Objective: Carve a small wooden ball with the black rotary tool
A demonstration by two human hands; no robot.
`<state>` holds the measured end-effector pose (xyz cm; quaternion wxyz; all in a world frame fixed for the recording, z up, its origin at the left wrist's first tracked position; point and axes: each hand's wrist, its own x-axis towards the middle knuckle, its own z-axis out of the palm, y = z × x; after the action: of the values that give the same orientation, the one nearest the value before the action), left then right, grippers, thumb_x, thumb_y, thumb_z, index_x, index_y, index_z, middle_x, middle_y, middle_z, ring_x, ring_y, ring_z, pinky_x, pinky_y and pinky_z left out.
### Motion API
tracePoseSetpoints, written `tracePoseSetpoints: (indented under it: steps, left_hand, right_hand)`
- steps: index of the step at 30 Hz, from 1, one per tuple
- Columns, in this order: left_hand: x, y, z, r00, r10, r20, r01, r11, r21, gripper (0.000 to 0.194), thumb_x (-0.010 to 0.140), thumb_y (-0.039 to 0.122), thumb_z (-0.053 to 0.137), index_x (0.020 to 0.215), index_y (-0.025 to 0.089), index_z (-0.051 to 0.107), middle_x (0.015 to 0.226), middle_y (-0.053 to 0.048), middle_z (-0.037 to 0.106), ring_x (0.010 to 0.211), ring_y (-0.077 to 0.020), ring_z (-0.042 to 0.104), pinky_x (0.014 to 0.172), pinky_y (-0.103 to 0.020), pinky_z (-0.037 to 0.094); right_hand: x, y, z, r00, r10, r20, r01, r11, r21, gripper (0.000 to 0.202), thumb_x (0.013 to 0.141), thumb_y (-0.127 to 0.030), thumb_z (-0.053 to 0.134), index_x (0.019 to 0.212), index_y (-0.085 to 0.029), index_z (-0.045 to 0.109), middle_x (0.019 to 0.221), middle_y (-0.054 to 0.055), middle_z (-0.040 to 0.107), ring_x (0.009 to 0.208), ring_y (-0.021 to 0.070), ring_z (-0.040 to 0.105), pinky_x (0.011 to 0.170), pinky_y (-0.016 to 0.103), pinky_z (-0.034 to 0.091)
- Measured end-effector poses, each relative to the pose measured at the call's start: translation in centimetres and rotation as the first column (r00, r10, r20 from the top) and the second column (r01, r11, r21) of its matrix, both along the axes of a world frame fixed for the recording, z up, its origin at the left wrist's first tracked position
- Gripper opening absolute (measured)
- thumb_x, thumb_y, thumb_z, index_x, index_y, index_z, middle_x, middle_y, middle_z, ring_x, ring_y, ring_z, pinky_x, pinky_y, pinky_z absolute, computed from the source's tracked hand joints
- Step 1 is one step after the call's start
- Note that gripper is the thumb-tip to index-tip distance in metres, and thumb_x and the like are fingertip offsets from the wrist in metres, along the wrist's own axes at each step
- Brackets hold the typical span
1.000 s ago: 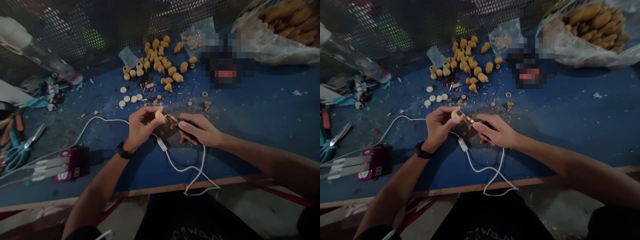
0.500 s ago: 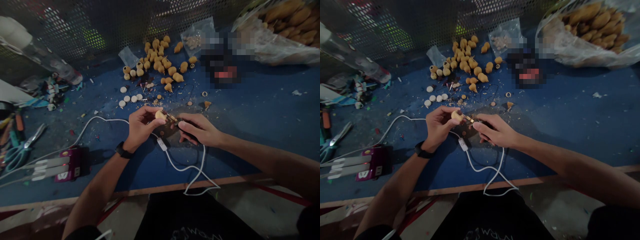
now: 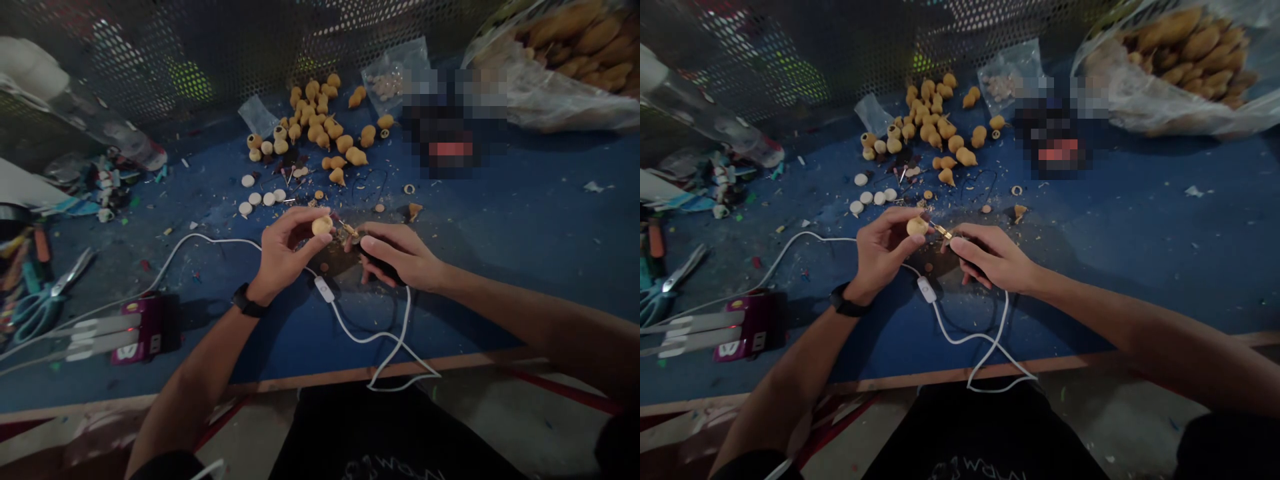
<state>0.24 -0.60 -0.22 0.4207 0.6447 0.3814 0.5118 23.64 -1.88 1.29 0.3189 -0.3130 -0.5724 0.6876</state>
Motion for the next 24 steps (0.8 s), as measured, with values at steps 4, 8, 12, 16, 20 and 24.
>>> tracePoseSetpoints:
  steps: [4, 8, 12, 16, 20, 24]
  left_hand:
    - [0.08, -0.08, 0.17, 1.0, -0.001, 0.016, 0.001, 1.0, -0.024, 0.035, 0.09, 0.039, 0.083, 0.121, 0.024, 0.075, 0.116, -0.008, 0.08, 0.089, -0.0179, 0.081, 0.084, -0.035, 0.068]
    - [0.14, -0.21, 0.19, 0.999, 0.018, 0.039, -0.015, 0.996, -0.089, 0.035, 0.09, 0.042, 0.082, 0.118, 0.023, 0.071, 0.112, -0.008, 0.081, 0.091, -0.0181, 0.081, 0.085, -0.033, 0.068]
    - [0.1, -0.17, 0.2, 1.0, 0.015, 0.02, -0.014, 0.998, -0.058, 0.03, 0.089, 0.038, 0.083, 0.114, 0.023, 0.075, 0.116, -0.008, 0.081, 0.097, -0.0177, 0.08, 0.088, -0.032, 0.067]
    - [0.13, -0.04, 0.2, 0.999, 0.038, -0.033, -0.038, 0.999, -0.006, 0.033, 0.089, 0.039, 0.083, 0.118, 0.024, 0.076, 0.113, -0.008, 0.081, 0.099, -0.0185, 0.079, 0.087, -0.033, 0.066]
    - [0.23, -0.01, -0.06, 0.997, 0.078, -0.008, -0.078, 0.997, 0.006, 0.037, 0.082, 0.036, 0.089, 0.113, 0.022, 0.074, 0.1, -0.005, 0.082, 0.085, -0.016, 0.079, 0.077, -0.028, 0.064]
    - [0.16, 0.0, -0.26, 0.996, 0.091, -0.023, -0.09, 0.995, 0.038, 0.031, 0.082, 0.034, 0.089, 0.109, 0.022, 0.078, 0.098, -0.005, 0.083, 0.082, -0.0143, 0.077, 0.076, -0.026, 0.063]
  right_hand:
    - [-0.03, 0.01, 0.04, 1.0, 0.0, -0.008, 0.0, 1.0, -0.004, 0.043, 0.106, -0.06, 0.056, 0.101, -0.018, 0.062, 0.052, -0.012, 0.047, 0.035, 0.0047, 0.042, 0.06, 0.028, 0.064]
    - [-0.02, -0.06, -0.03, 1.0, -0.004, -0.008, 0.004, 1.0, 0.007, 0.041, 0.106, -0.058, 0.056, 0.094, -0.019, 0.059, 0.051, -0.012, 0.048, 0.035, 0.0044, 0.042, 0.06, 0.028, 0.064]
    - [0.0, -0.09, -0.17, 1.0, 0.005, -0.01, -0.004, 1.0, 0.012, 0.041, 0.107, -0.058, 0.055, 0.096, -0.019, 0.06, 0.051, -0.012, 0.047, 0.035, 0.0047, 0.043, 0.06, 0.028, 0.063]
    - [0.06, -0.03, -0.19, 1.0, 0.018, 0.008, -0.018, 1.0, 0.01, 0.04, 0.108, -0.057, 0.054, 0.095, -0.02, 0.059, 0.05, -0.013, 0.047, 0.036, 0.005, 0.043, 0.061, 0.028, 0.063]
    - [0.07, -0.07, -0.19, 0.999, 0.028, 0.02, -0.028, 0.999, 0.024, 0.04, 0.108, -0.057, 0.053, 0.094, -0.02, 0.058, 0.05, -0.013, 0.047, 0.035, 0.0052, 0.043, 0.061, 0.027, 0.062]
    - [0.01, -0.25, -0.24, 0.999, 0.022, 0.034, -0.024, 0.998, 0.059, 0.039, 0.109, -0.054, 0.053, 0.089, -0.02, 0.056, 0.05, -0.012, 0.047, 0.036, 0.0051, 0.043, 0.061, 0.028, 0.062]
